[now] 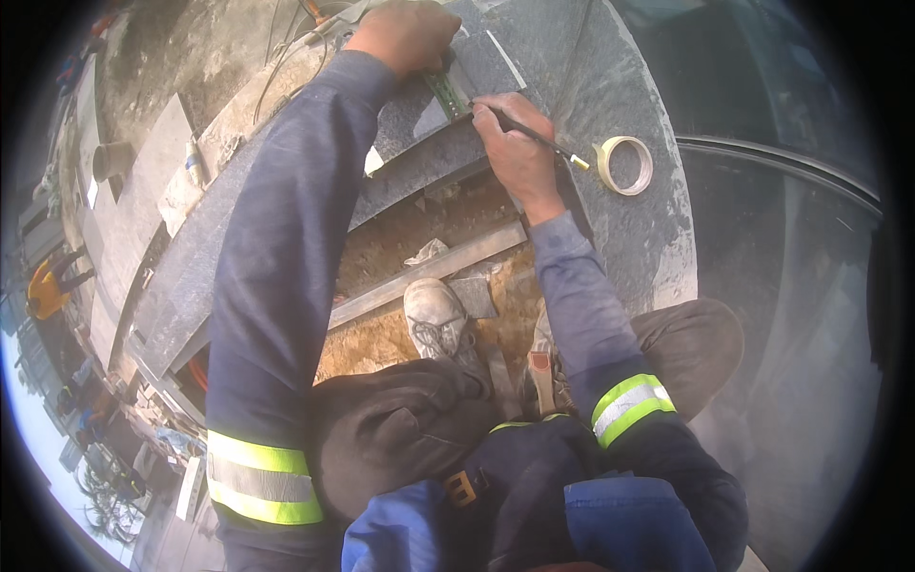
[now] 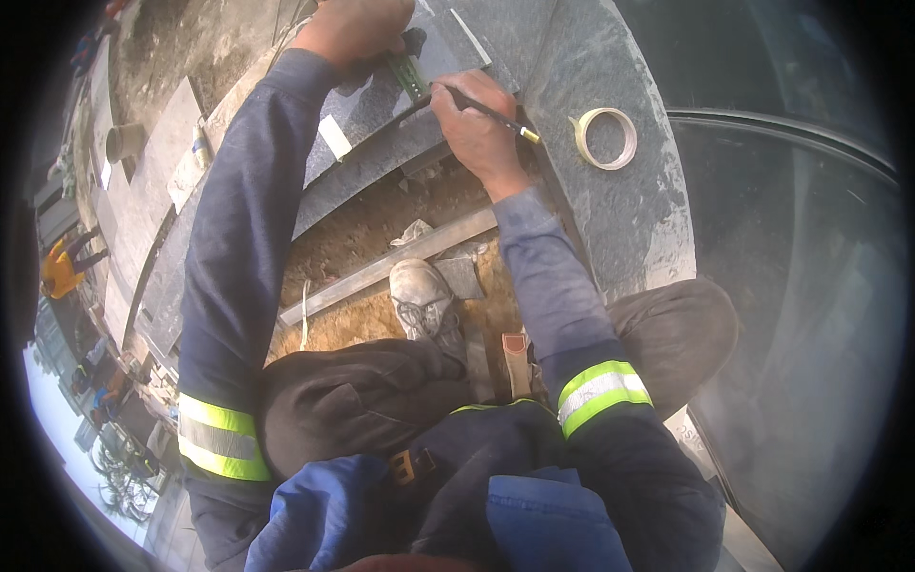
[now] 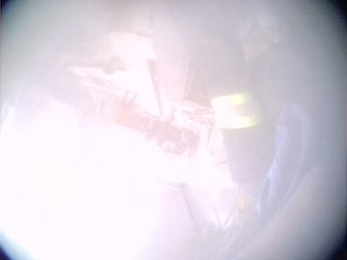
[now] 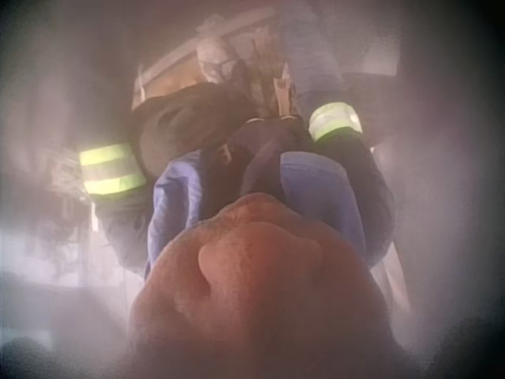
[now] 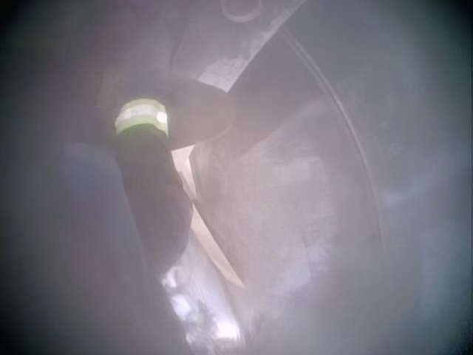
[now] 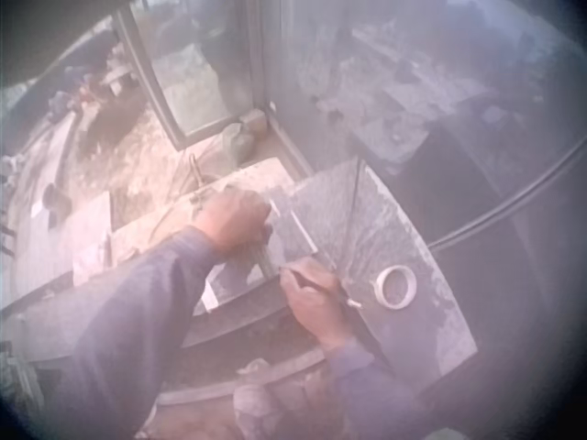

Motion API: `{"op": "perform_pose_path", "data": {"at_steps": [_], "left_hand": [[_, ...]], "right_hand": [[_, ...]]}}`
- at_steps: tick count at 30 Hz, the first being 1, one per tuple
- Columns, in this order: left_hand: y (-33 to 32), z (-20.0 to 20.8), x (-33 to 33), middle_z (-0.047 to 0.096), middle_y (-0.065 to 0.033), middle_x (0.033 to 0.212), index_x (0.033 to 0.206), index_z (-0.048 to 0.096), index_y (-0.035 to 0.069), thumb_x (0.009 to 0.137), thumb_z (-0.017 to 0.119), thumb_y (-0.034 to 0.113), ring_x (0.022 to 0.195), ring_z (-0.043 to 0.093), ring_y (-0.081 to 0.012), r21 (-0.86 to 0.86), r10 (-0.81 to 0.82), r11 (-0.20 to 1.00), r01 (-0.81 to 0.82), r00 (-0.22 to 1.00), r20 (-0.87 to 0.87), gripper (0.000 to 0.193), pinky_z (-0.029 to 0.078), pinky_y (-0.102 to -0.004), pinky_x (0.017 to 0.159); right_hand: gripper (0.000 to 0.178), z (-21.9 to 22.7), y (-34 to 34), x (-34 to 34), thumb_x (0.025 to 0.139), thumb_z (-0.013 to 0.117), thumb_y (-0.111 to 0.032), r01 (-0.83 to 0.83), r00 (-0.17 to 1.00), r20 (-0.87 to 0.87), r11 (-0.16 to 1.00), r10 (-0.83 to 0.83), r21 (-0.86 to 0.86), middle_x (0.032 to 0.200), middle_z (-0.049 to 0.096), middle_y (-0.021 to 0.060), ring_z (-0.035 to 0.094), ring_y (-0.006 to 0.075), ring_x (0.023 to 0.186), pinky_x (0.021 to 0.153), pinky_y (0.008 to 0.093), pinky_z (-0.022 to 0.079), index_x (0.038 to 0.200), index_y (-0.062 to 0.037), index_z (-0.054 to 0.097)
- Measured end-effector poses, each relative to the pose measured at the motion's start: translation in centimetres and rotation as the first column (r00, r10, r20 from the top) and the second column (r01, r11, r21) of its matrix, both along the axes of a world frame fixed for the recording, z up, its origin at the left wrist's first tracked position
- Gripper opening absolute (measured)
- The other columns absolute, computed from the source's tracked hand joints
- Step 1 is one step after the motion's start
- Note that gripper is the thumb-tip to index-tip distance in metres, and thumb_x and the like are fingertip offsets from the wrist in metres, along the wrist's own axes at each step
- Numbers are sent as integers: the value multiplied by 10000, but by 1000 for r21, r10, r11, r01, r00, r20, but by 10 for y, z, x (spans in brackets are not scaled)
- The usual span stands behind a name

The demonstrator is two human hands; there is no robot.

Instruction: The person measures and marks a dark stone tile using a tape measure, pencil, and masking tape. They repeatedly align the tape measure, apply tape strips, and mark cut lines on the tile surface.

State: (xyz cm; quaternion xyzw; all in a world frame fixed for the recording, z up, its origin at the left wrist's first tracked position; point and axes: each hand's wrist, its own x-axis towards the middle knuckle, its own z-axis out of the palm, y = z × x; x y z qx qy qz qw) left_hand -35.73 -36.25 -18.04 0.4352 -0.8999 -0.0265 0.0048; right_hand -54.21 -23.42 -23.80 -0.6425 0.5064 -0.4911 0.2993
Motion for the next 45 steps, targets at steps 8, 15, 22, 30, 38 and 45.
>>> {"op": "perform_pose_path", "data": {"at_steps": [8,15,22,30,38,45], "left_hand": [[-3,4,-2,746,-175,939,903,759,43,845,726,330,938,734,-340,40,22,999,-22,1000,7,294,574,-461,838],[-5,1,-1,744,-176,928,903,765,41,828,740,333,929,734,-342,22,7,1000,-6,1000,-19,303,575,-461,831],[-4,3,-1,743,-177,916,888,765,39,818,743,339,916,731,-346,13,1,1000,-1,1000,1,308,574,-460,828],[2,13,-5,737,-187,899,875,765,35,832,726,323,899,729,-352,29,-27,999,27,1000,-5,294,571,-471,793],[-12,-1,-7,737,-104,1047,1077,719,106,825,800,210,1011,723,-317,121,12,992,-25,995,103,284,579,-438,854],[-12,-1,-8,734,-96,1048,1074,716,106,822,807,211,1031,717,-316,122,24,992,-38,993,118,287,574,-444,872]], "right_hand": [[114,-3,1,3,896,683,-43,42,999,-15,999,-42,15,906,737,117,708,212,841,755,325,541,980,4,743],[106,0,0,3,889,688,-43,23,1000,8,1000,-23,8,891,735,111,708,209,831,731,321,536,967,0,746],[90,-6,0,8,877,679,-44,63,998,-27,996,-65,-65,869,736,119,712,220,792,713,328,538,931,-3,738],[78,13,3,-3,864,669,-58,168,977,125,983,-175,69,832,742,121,721,249,772,703,352,555,876,-9,729],[60,2,0,6,847,675,-64,88,995,54,996,-88,1,833,739,110,722,270,794,731,360,561,847,-27,722],[97,-1,-1,2,887,691,-63,68,997,23,998,-68,-13,899,759,108,727,201,830,754,326,555,932,-1,750]]}}
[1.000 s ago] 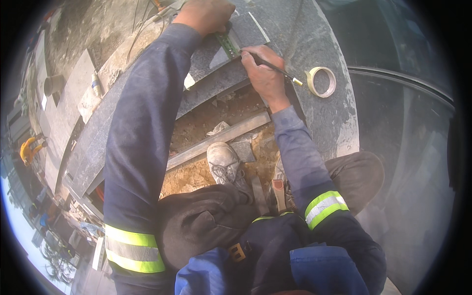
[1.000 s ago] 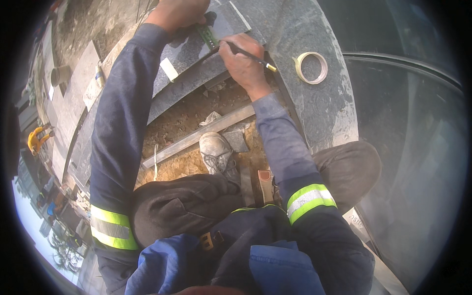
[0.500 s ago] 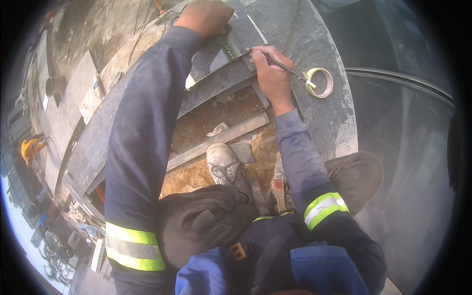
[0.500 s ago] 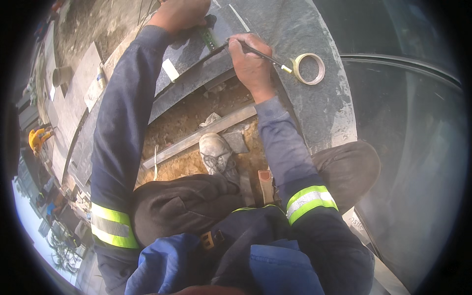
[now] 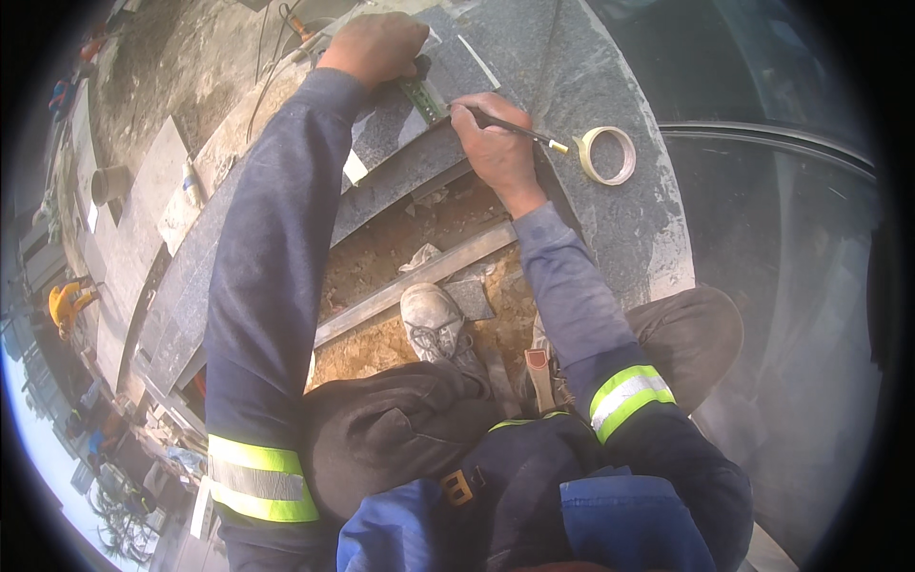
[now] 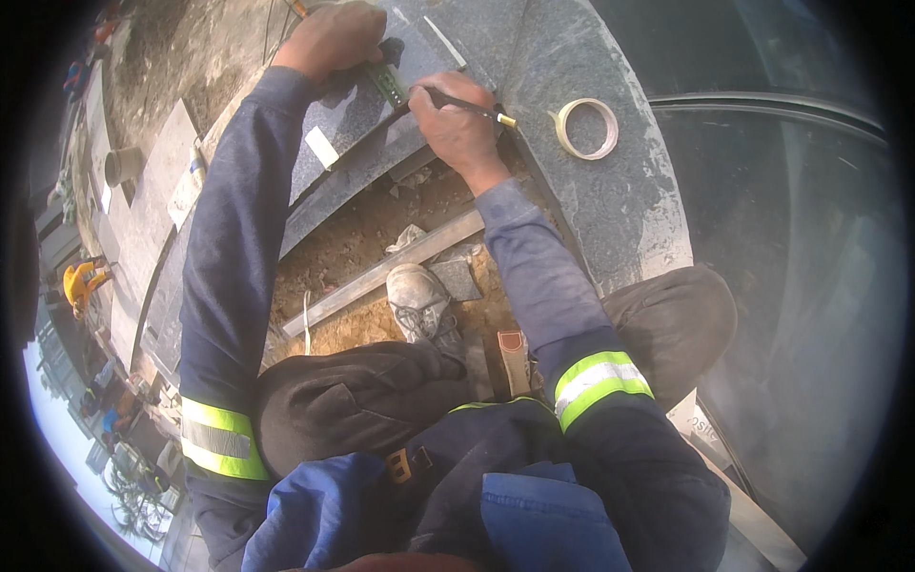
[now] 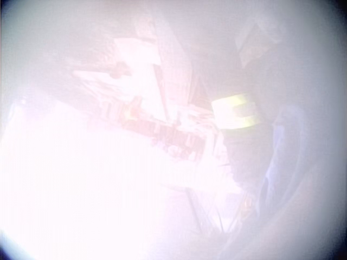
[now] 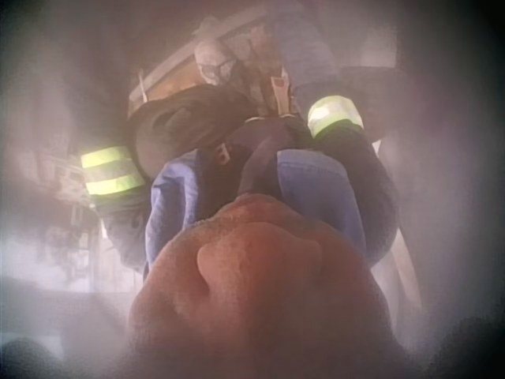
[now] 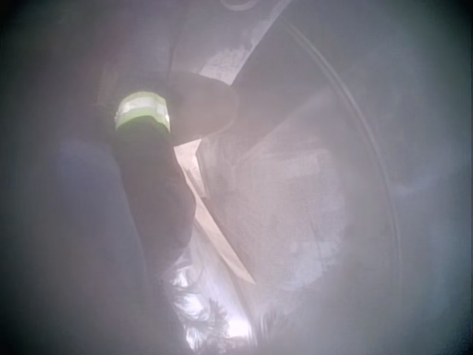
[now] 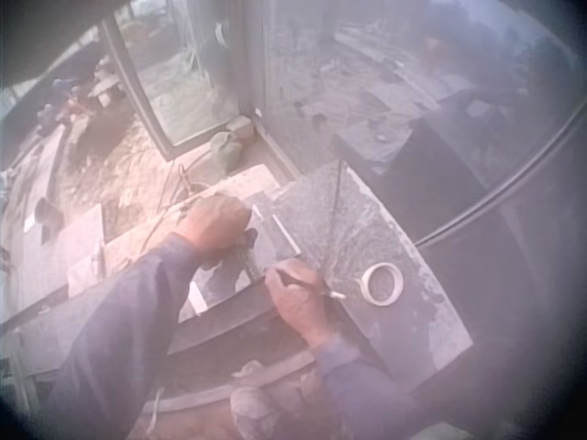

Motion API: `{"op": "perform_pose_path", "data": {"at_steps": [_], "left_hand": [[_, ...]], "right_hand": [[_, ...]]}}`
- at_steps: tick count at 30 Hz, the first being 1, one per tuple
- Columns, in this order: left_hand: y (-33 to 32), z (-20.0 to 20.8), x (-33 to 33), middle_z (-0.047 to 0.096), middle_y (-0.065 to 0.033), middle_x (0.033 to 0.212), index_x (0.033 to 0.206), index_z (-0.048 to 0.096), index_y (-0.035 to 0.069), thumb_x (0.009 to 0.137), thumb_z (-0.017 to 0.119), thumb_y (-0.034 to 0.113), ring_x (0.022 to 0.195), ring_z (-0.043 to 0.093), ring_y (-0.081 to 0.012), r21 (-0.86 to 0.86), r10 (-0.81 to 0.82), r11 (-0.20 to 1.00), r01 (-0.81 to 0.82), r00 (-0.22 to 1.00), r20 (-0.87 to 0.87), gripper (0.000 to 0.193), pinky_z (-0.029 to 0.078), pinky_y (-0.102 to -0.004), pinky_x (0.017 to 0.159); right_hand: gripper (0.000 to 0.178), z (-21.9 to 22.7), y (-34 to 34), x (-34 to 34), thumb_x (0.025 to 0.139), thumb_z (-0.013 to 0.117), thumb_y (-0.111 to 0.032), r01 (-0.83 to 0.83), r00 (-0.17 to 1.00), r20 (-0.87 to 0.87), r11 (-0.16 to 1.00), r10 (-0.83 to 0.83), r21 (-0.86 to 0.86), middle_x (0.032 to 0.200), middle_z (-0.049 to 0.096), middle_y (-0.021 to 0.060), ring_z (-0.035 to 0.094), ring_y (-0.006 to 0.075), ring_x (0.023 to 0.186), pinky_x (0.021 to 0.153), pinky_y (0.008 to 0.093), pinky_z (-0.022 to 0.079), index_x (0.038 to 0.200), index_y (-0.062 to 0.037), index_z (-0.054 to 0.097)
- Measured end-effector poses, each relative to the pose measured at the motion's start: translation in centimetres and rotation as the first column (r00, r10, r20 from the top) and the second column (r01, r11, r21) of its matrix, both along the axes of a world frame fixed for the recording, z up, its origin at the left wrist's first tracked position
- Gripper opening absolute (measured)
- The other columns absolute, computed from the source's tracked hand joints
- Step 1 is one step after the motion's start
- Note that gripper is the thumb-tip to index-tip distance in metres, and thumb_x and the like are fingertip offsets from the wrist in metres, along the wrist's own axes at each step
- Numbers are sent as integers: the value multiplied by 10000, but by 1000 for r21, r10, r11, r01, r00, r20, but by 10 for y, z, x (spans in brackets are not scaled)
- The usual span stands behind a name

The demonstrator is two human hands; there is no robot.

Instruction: The person measures and marks a dark stone tile using a tape measure, pencil, and masking tape. They repeatedly align the tape measure, apply tape strips, and mark cut lines on the tile surface.

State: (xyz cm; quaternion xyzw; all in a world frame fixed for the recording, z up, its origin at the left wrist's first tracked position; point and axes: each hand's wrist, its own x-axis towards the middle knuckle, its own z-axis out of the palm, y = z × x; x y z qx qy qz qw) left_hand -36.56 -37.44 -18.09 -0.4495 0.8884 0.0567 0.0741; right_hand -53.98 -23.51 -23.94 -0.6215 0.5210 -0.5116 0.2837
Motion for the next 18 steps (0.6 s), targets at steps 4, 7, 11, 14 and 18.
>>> {"op": "perform_pose_path", "data": {"at_steps": [4,7,11,14,18], "left_hand": [[1,0,3,734,-93,1056,1071,717,105,823,805,217,1032,716,-317,-10,-18,1000,18,1000,-14,286,575,-443,877],[1,4,0,733,-91,1065,1075,714,102,828,800,217,1033,716,-316,10,-10,1000,11,1000,-15,285,576,-444,878],[7,1,0,731,-97,1020,1030,720,82,855,773,217,995,718,-303,-73,-6,997,1,997,-78,227,573,-443,844],[16,9,14,733,-163,926,911,752,49,853,728,281,915,724,-341,-95,-71,994,61,992,-102,240,569,-468,793],[37,53,38,730,-195,878,845,759,33,858,693,326,870,723,-369,-10,-96,995,95,994,-57,301,565,-484,768]], "right_hand": [[100,3,2,3,883,691,-61,-5,1000,18,998,4,65,890,755,116,727,199,813,732,325,555,931,4,750],[113,4,-1,3,892,684,-59,9,999,-34,1000,-9,-3,892,760,108,729,180,805,718,318,557,954,10,748],[128,4,-1,-8,911,671,-74,28,986,156,977,-62,212,883,760,95,731,168,796,720,305,558,968,13,747],[131,15,5,-9,917,662,-87,22,950,293,962,-105,273,859,755,77,730,157,787,720,302,556,952,6,747],[159,6,10,-16,922,654,-99,21,948,298,960,-107,279,893,755,90,730,158,804,732,297,558,982,13,750]]}}
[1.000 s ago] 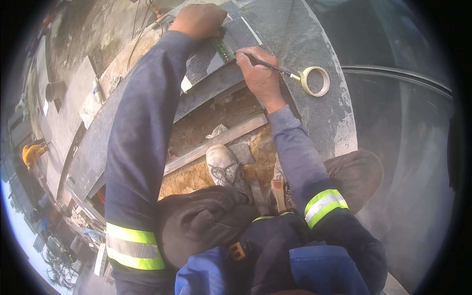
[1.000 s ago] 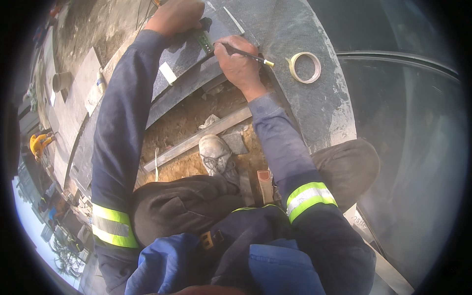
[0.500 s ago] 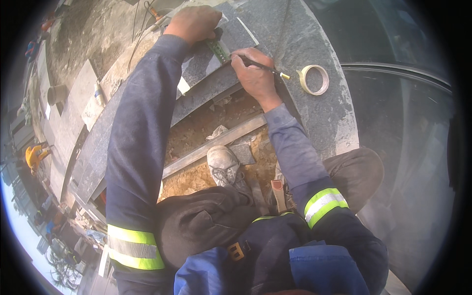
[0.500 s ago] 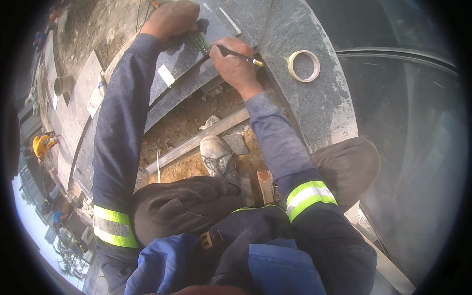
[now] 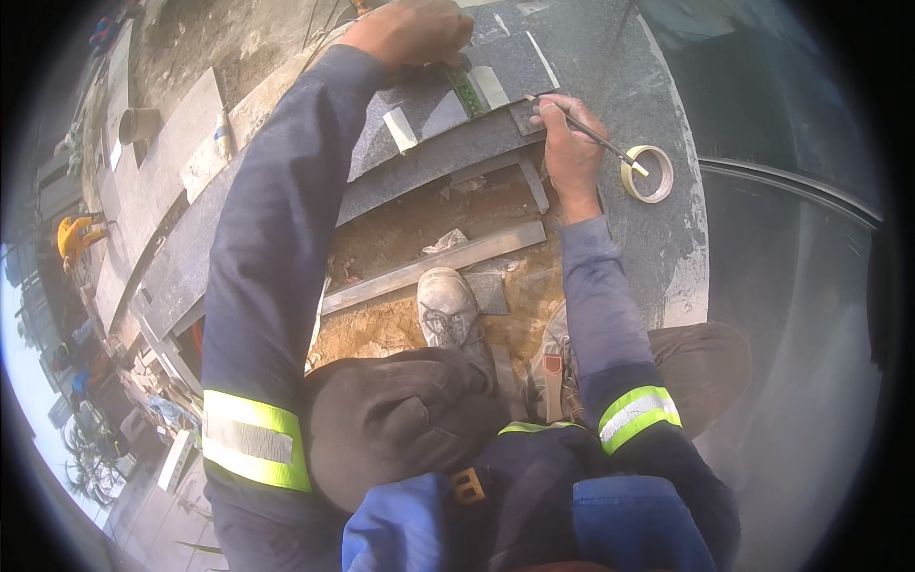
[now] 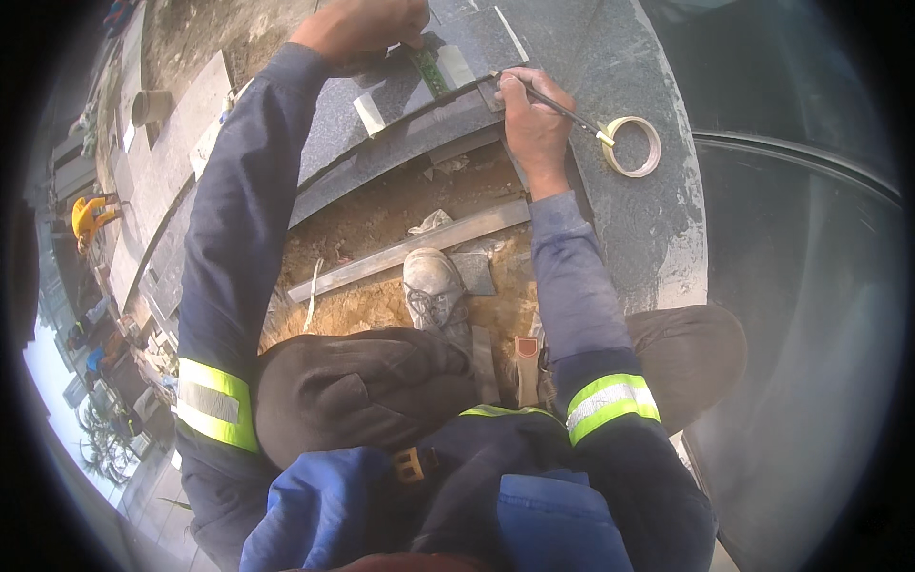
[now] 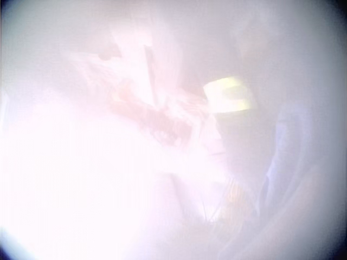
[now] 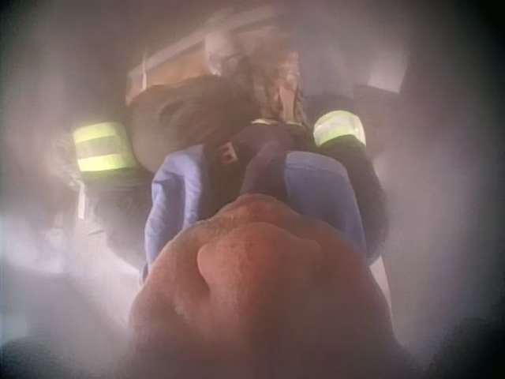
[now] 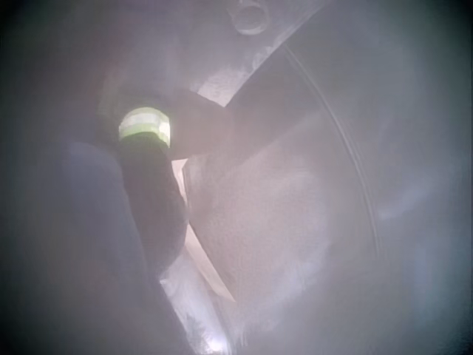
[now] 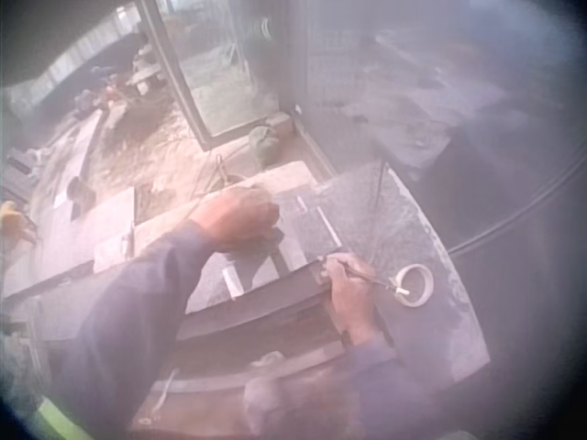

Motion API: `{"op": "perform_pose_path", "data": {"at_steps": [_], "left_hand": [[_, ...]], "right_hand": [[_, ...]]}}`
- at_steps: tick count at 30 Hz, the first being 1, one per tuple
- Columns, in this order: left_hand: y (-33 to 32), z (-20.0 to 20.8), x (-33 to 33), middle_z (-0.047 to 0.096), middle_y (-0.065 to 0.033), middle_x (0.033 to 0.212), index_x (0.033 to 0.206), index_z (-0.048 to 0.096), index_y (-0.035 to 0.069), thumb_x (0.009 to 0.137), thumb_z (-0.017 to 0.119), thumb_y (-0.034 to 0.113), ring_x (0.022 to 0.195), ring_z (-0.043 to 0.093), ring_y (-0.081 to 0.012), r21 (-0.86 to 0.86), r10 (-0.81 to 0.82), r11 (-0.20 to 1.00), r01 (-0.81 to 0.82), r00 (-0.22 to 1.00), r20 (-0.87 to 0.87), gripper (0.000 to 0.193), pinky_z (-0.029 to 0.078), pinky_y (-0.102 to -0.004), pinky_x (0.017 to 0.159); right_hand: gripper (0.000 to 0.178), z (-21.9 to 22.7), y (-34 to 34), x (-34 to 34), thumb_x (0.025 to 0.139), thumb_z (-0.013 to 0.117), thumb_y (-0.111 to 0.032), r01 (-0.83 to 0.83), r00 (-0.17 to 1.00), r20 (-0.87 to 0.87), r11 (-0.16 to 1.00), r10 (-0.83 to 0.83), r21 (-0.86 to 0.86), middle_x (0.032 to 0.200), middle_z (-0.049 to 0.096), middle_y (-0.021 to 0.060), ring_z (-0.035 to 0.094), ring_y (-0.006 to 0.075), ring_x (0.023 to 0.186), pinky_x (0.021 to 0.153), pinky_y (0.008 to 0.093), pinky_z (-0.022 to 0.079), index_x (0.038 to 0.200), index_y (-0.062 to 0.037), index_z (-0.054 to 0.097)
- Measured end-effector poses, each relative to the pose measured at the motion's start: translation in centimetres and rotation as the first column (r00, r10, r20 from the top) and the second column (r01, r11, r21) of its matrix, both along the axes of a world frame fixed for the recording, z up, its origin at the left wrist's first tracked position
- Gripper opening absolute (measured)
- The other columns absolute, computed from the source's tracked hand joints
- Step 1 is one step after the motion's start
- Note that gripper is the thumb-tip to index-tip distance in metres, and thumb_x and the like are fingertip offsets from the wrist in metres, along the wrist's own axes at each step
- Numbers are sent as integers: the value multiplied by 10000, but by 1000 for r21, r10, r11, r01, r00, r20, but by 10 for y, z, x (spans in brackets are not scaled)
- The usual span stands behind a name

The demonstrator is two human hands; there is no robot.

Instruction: The person measures and marks a dark stone tile using a tape measure, pencil, and masking tape. They repeatedly align the tape measure, apply tape strips, and mark cut lines on the tile surface.

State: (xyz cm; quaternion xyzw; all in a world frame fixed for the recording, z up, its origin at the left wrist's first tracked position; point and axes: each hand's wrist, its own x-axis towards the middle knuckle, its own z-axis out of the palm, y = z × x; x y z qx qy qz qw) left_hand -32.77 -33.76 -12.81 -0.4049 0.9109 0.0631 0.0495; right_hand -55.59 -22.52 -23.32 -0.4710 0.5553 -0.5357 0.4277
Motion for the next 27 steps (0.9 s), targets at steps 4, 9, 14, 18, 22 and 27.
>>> {"op": "perform_pose_path", "data": {"at_steps": [4,9,14,18,22,27], "left_hand": [[28,8,52,698,-121,822,866,736,46,886,729,193,830,700,-290,273,118,953,-133,990,71,148,550,-437,751],[66,5,113,691,-136,734,828,746,22,861,734,182,721,682,-317,209,152,965,-158,987,47,164,543,-411,703],[57,-11,119,700,-103,935,875,758,42,897,714,147,933,673,-284,65,-89,993,97,989,-121,116,545,-389,807],[49,-4,91,714,-100,961,920,767,45,900,719,124,949,694,-276,244,201,954,-172,975,-97,94,557,-398,823],[46,19,62,725,-189,852,813,746,28,871,667,365,850,723,-365,229,176,951,-207,973,149,351,562,-478,759],[51,-4,72,721,-172,767,754,741,36,876,649,375,757,722,-367,19,141,990,-140,988,-57,372,562,-478,704]], "right_hand": [[171,3,5,-2,917,663,-118,-2,1000,-11,999,2,33,883,754,90,720,154,793,745,292,555,982,14,750],[165,3,11,13,918,671,-117,-44,997,-63,999,45,16,854,752,78,711,142,779,736,287,546,986,11,751],[147,-2,13,15,923,666,-94,-55,990,-126,998,55,3,852,752,74,709,140,776,727,283,539,988,9,749],[142,-2,17,17,928,658,-82,-65,989,-134,998,65,2,868,753,78,713,144,786,734,284,545,989,12,745],[145,-4,17,17,932,655,-84,-62,981,-185,998,59,-6,875,752,81,718,147,799,739,290,553,995,12,743],[147,-1,18,23,933,650,-83,-48,985,-162,998,52,28,883,755,91,719,147,798,740,296,561,992,15,742]]}}
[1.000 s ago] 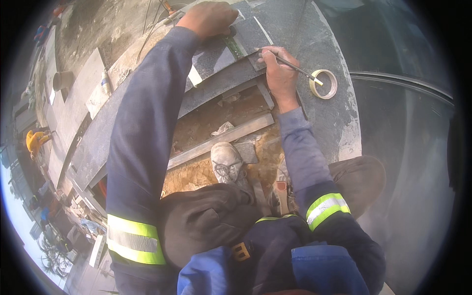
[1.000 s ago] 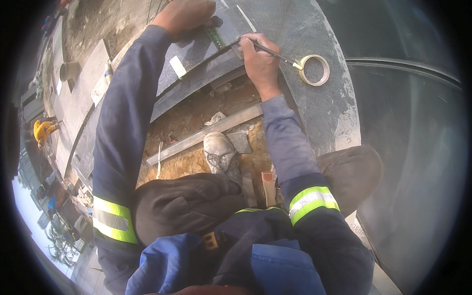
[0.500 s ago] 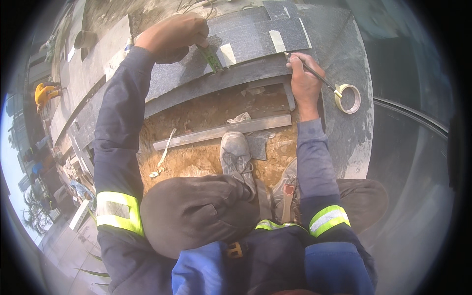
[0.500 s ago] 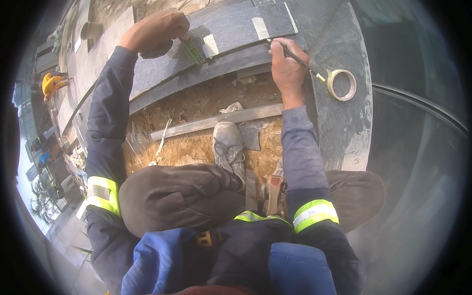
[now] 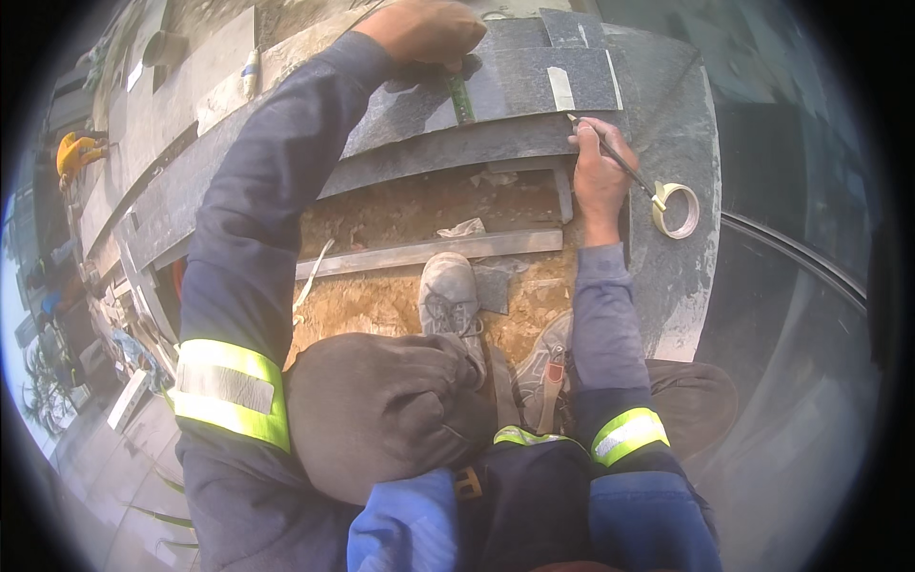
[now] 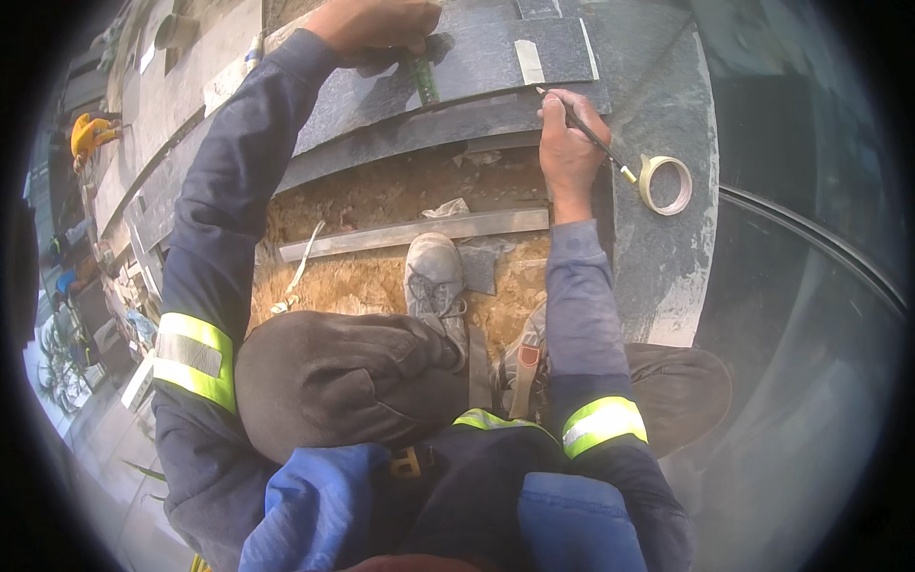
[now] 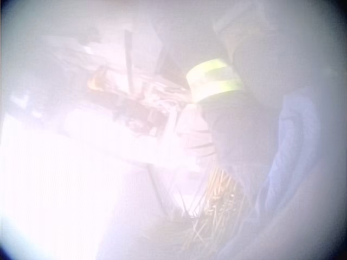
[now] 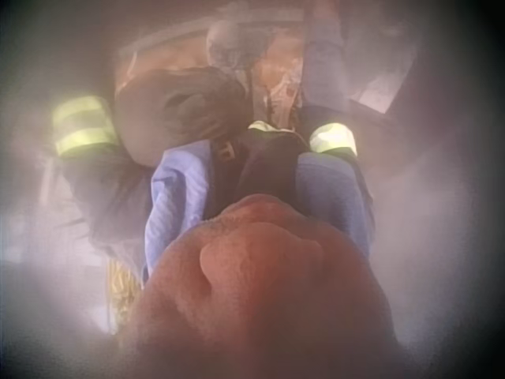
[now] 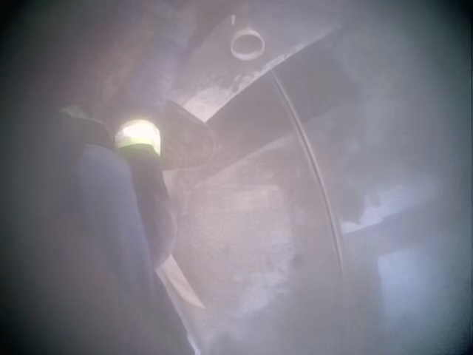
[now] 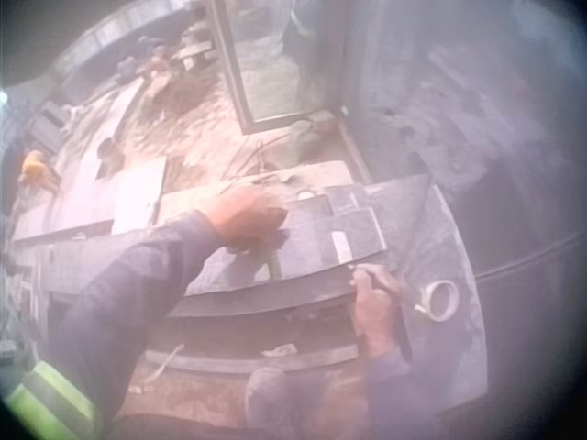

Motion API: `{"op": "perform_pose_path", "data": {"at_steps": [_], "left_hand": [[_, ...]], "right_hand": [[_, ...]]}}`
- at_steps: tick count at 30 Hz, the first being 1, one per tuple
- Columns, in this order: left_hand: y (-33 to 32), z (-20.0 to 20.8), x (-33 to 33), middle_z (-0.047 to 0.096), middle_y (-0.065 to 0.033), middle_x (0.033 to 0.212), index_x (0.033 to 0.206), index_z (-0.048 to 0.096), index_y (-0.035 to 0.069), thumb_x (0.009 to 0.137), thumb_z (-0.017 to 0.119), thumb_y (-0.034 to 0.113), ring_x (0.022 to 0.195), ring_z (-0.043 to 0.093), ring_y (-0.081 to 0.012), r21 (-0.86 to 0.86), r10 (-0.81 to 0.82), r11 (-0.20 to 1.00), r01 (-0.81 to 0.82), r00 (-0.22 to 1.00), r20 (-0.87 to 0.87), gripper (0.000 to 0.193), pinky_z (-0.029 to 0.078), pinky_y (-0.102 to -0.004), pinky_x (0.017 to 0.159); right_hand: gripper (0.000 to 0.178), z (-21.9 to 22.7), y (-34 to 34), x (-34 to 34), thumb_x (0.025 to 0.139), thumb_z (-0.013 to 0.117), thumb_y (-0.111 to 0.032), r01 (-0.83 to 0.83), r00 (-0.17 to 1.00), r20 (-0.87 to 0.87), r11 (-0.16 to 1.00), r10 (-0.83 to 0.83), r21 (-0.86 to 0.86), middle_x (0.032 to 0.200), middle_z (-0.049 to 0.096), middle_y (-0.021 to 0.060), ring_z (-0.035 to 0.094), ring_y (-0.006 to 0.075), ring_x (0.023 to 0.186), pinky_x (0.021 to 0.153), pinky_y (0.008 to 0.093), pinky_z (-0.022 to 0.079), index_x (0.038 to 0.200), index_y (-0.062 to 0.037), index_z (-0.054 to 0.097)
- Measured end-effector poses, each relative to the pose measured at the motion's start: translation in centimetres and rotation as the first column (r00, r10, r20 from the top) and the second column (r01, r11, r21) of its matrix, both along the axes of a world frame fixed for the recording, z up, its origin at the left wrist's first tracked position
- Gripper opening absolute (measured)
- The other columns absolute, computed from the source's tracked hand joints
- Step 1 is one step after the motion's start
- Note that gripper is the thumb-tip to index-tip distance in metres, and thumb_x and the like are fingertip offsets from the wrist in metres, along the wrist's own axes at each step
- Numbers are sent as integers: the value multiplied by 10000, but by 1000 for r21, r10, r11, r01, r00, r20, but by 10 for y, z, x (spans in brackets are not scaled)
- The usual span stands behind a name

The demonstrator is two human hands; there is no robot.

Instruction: The person measures and marks a dark stone tile using a tape measure, pencil, and masking tape. They repeatedly align the tape measure, apply tape strips, and mark cut lines on the tile surface.

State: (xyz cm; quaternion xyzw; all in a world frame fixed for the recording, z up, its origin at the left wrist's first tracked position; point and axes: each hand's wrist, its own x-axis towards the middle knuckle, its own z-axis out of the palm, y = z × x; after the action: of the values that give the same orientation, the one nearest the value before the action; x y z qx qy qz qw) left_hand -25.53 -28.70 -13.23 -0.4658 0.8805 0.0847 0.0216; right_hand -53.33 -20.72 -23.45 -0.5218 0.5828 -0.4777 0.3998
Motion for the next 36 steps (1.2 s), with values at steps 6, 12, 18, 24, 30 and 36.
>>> {"op": "perform_pose_path", "data": {"at_steps": [6,12,18,24,30,36], "left_hand": [[-4,-2,-14,717,-159,741,735,747,59,859,643,358,717,718,-350,59,37,997,-50,980,196,339,556,-483,664],[-5,-5,-7,711,-176,745,736,745,60,812,654,346,720,716,-352,43,-23,999,17,988,150,310,540,-489,648],[-4,-14,-2,708,-174,738,740,743,70,811,651,336,715,711,-357,-12,-11,1000,12,997,74,291,535,-486,650],[-5,-10,-5,707,-180,736,748,749,66,814,648,333,719,712,-359,15,4,1000,-5,993,115,293,536,-483,654],[-3,0,-4,716,-183,750,761,758,52,816,644,327,720,717,-359,94,40,994,-52,992,118,303,542,-478,665],[12,0,9,722,-113,863,921,758,28,899,733,157,839,706,-302,268,111,955,-128,991,79,133,557,-418,770]], "right_hand": [[118,10,13,31,912,674,-69,-163,984,-104,960,142,-230,903,756,117,732,215,824,740,330,566,972,5,745],[108,6,22,76,865,690,-59,-247,969,-74,950,238,-189,904,741,155,726,280,812,720,359,556,939,-4,747],[131,-9,19,83,853,698,-75,-235,972,-53,953,229,-192,894,744,164,724,290,776,698,376,554,944,7,746],[114,-5,17,83,848,691,-65,-276,959,-126,938,254,-211,897,744,174,725,292,779,703,377,554,924,2,743],[102,-5,20,82,879,673,-81,-68,996,-74,978,54,-199,903,750,143,727,256,769,703,360,562,911,-1,726],[147,47,11,17,960,654,-131,-42,998,-46,973,32,-226,898,751,100,724,174,799,728,316,573,980,-7,729]]}}
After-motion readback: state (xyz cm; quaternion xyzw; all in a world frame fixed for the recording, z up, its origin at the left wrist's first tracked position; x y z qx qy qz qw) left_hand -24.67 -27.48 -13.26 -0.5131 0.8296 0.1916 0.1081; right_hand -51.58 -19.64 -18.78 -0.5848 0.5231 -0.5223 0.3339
